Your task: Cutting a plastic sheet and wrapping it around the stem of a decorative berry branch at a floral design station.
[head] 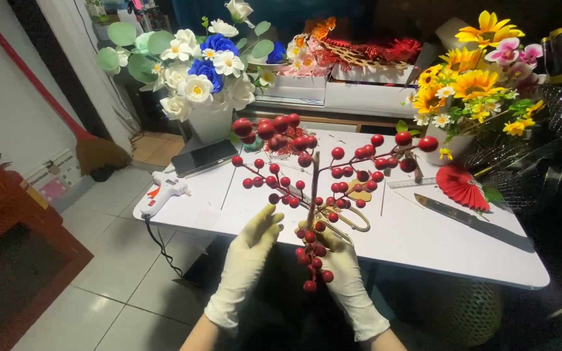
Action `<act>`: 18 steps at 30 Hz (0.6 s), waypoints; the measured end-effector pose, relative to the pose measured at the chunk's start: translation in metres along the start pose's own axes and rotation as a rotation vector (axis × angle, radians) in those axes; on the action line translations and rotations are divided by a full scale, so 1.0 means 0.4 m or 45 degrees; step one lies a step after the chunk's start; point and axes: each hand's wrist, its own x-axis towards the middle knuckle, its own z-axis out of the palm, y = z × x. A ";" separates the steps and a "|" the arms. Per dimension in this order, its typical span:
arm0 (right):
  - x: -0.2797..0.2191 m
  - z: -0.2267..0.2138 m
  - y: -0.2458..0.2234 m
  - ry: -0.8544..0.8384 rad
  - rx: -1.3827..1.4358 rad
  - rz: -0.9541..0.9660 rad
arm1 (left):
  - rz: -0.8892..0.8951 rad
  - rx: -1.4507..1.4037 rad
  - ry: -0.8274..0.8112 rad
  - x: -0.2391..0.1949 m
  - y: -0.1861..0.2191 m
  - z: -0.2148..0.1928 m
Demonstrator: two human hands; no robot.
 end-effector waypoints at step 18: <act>-0.033 0.038 -0.002 0.320 -1.412 -0.047 | 0.208 -0.398 -0.061 0.076 -0.054 0.012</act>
